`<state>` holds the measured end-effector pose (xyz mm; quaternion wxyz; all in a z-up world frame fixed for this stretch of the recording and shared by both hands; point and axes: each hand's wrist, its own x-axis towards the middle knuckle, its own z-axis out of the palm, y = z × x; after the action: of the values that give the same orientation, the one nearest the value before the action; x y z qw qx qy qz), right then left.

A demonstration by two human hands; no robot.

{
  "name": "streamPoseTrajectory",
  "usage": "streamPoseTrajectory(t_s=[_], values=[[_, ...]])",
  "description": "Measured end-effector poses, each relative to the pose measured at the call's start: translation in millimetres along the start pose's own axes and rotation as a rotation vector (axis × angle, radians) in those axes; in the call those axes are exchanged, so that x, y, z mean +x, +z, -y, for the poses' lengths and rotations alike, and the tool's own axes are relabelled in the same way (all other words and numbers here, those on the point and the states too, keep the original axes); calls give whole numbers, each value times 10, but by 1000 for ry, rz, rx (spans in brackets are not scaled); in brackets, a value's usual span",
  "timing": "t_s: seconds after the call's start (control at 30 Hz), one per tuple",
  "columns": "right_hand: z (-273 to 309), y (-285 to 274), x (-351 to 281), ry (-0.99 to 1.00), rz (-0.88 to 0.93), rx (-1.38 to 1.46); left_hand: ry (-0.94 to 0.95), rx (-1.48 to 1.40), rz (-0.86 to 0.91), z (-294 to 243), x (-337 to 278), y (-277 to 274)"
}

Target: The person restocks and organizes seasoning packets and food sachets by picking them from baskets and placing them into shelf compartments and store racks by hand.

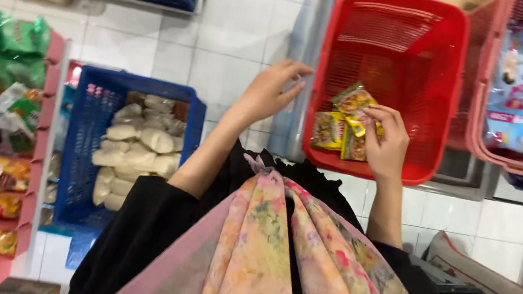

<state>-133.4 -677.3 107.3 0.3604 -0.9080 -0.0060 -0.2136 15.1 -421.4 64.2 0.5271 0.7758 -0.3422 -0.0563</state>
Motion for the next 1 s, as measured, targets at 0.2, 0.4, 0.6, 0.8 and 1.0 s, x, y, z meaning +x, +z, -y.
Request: streamPoseTrajectory(t_s=[0.2, 0.4, 0.6, 0.8, 1.0], values=[[-646, -498, 386, -34, 144, -156, 110, 26, 4, -159, 636, 457], [-2077, 89, 990, 254, 300, -362, 88, 256, 293, 310, 938, 1534], [-3162, 1174, 503, 643, 896, -773, -312, 713, 1047, 940, 625, 2087], [-3436, 1215, 628, 811, 850, -775, -287, 562, 728, 1132, 881, 2191], [-2549, 544, 1121, 355, 525, -352, -50, 245, 224, 916, 890, 2021]])
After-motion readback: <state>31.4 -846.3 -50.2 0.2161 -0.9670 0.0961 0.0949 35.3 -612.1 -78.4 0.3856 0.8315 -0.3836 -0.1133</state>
